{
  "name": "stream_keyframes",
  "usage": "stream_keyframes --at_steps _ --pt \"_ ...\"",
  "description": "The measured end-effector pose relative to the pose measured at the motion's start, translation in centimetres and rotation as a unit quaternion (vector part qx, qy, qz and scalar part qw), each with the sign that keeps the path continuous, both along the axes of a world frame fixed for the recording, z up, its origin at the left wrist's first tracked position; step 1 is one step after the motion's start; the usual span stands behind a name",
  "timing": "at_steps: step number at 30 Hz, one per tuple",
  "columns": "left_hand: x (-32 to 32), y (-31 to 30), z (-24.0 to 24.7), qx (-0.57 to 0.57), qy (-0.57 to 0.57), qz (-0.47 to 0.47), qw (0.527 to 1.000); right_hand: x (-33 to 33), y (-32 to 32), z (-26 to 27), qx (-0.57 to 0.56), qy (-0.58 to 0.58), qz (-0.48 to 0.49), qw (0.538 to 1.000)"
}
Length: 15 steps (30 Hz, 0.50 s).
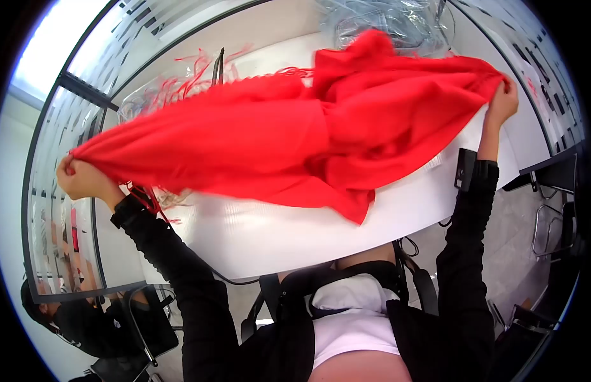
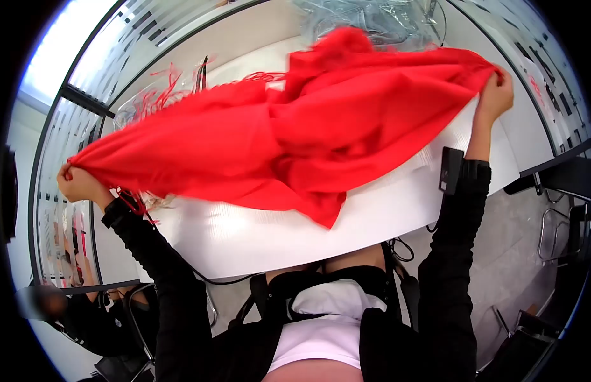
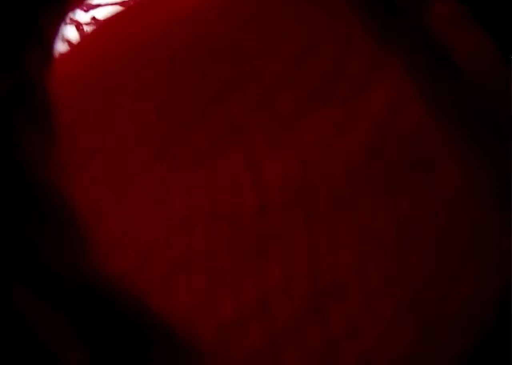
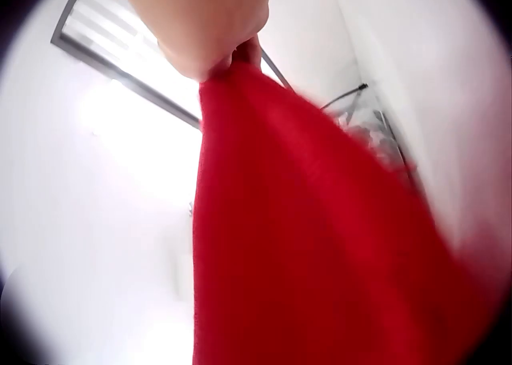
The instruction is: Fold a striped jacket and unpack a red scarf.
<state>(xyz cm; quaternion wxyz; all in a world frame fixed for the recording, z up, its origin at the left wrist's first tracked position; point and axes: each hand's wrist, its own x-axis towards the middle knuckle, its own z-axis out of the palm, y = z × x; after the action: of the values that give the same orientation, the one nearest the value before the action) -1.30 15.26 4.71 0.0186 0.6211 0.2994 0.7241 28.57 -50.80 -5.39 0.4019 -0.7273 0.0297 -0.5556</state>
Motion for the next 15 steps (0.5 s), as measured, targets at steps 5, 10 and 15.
stream_keyframes --at_steps 5,10,15 --pt "0.7 3.3 -1.4 -0.040 0.304 0.099 0.947 1.9 -2.9 -1.4 0.040 0.194 -0.118 0.973" --pt "5.9 -12.3 -1.1 0.097 0.459 -0.261 0.844 -3.1 6.8 2.8 -0.092 0.148 0.265 0.948" --pt "7.7 -21.7 -7.9 0.197 0.648 -0.505 0.534 -9.5 16.1 0.9 -0.416 0.189 0.546 0.702"
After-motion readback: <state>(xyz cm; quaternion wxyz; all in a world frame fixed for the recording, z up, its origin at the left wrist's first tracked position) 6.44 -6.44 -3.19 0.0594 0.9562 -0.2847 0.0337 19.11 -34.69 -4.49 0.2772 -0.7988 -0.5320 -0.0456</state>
